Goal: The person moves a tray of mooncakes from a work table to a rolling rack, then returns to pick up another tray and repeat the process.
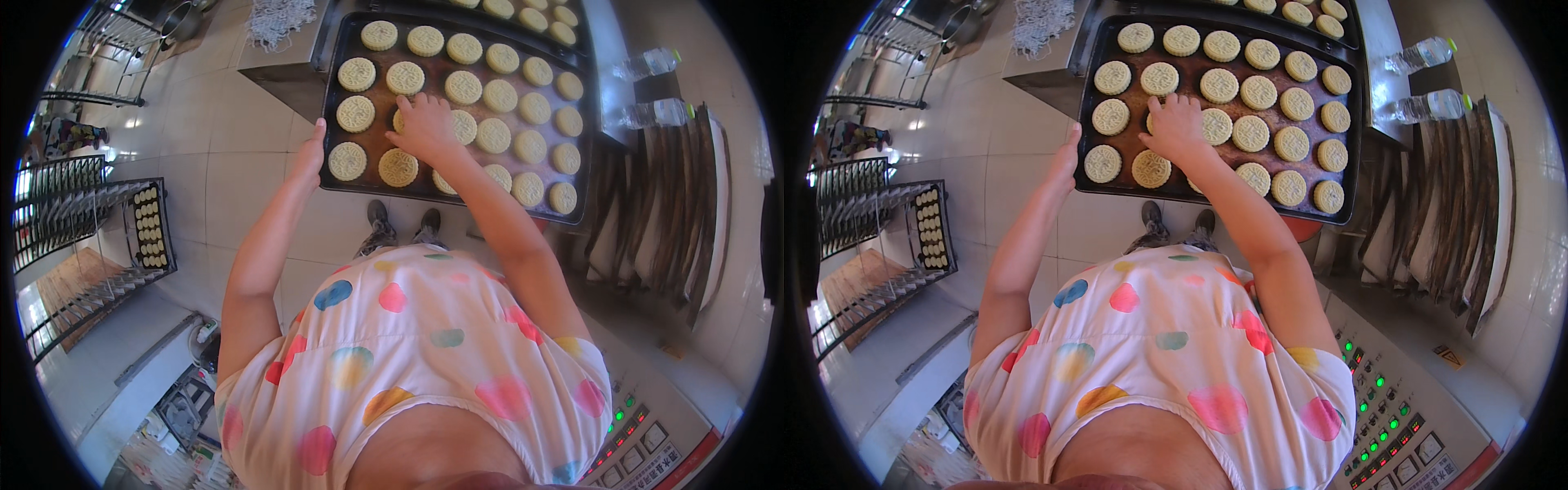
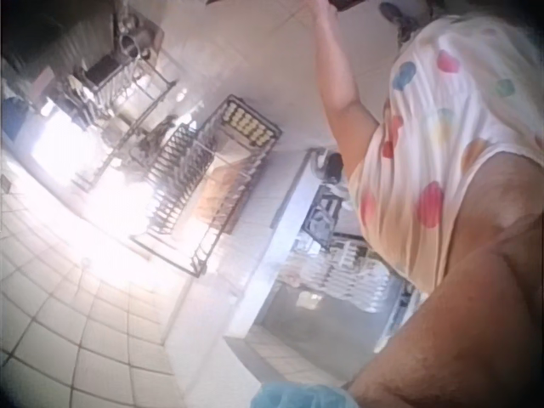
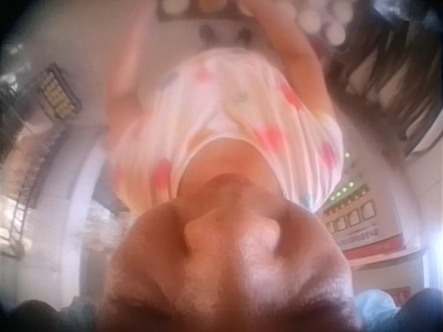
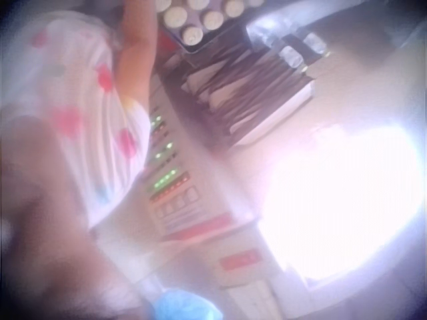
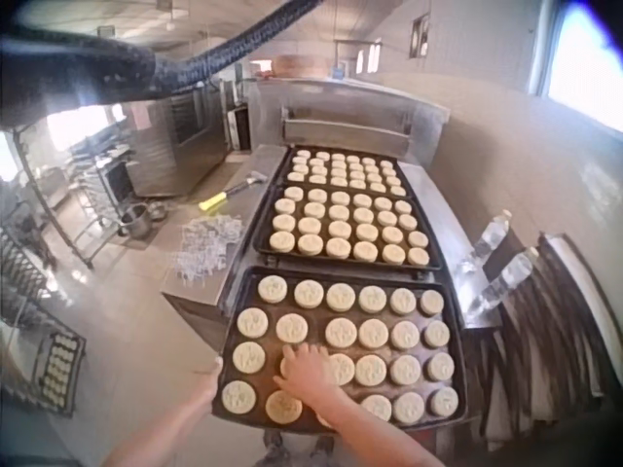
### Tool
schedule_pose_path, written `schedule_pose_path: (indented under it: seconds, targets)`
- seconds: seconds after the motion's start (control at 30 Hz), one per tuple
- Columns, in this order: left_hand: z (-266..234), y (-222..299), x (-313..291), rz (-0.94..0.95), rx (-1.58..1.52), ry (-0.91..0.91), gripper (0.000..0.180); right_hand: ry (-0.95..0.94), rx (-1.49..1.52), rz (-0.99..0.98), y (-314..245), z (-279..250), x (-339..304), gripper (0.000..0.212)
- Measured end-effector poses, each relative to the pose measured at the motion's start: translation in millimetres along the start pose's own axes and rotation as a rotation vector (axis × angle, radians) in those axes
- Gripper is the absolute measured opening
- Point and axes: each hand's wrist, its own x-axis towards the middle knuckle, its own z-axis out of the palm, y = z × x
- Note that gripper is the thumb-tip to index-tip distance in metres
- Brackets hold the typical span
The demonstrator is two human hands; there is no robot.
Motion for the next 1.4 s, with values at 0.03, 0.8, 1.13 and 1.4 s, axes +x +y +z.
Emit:
schedule_pose_path:
  seconds: [0.03, 0.8, 1.13, 1.4]
  targets:
    - [7, 11, -14, -0.021, 0.017, 0.009, 0.072, -0.009, -0.015, 0.0, 0, 0, 0, 0.057]
    - [-5, -5, 10, -0.017, -0.05, -0.078, 0.07, 0.103, -0.058, 0.132, 45, -19, -41, 0.054]
    - [0, 19, -19, -0.013, 0.0, -0.041, 0.066, -0.038, -0.143, 0.119, 42, -22, -35, 0.053]
    - [3, 21, -25, -0.026, -0.097, -0.156, 0.066, 0.248, 0.048, 0.039, 50, -15, -50, 0.042]
